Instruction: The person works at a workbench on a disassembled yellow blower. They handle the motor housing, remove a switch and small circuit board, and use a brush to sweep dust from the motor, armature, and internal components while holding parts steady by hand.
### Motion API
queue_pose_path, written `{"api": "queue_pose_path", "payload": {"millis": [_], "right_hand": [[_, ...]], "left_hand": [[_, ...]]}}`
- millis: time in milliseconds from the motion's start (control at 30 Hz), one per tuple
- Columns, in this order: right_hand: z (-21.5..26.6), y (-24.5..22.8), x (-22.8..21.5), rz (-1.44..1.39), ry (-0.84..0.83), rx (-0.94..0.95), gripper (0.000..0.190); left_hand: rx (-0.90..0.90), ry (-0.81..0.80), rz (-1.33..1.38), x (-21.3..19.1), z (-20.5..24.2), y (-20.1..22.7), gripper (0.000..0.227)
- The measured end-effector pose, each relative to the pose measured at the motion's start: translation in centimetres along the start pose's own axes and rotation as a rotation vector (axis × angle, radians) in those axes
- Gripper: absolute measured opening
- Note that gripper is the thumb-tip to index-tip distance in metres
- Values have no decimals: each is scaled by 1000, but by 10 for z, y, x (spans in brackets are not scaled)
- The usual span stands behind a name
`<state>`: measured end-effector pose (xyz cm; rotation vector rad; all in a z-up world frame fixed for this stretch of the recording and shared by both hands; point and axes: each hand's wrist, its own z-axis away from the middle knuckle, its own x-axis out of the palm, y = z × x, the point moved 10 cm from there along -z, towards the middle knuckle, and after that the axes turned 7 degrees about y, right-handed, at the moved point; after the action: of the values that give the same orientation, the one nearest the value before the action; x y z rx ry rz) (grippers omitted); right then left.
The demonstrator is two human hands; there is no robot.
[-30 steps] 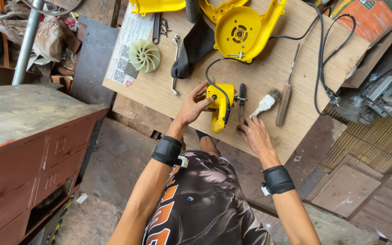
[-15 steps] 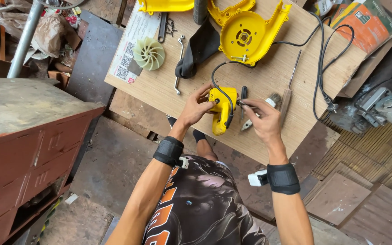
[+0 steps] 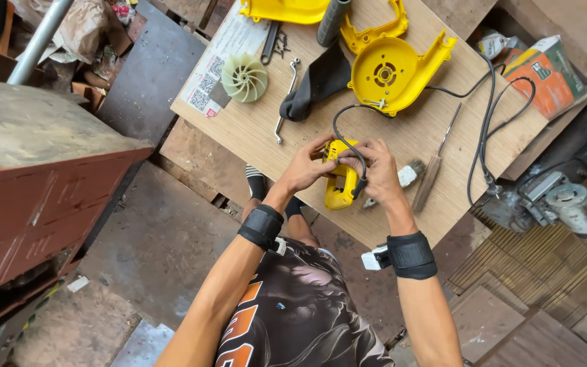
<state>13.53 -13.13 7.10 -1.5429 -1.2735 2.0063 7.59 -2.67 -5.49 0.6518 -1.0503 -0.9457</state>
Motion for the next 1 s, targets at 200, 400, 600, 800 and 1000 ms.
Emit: {"api": "queue_pose_path", "payload": {"millis": [200,400,600,800,1000], "right_hand": [[-2,3,-4,87,-56,-13,18],[-4,-2,-5,110,-42,-18,19],[-8,2,-3,108,-88,25,22],[-14,10,1,165,-115,63,25],[-16,13,3,177,-104,-12,28]], "left_hand": [[2,-10,-43,3,0,2,71],[0,-26,-46,3,-2,1,71],[-18,-26,-30,2,-1,3,74],[-14,-22,-26,-1,-5,-2,75],[-27,-18,-4,-1,-4,-5,73]]}}
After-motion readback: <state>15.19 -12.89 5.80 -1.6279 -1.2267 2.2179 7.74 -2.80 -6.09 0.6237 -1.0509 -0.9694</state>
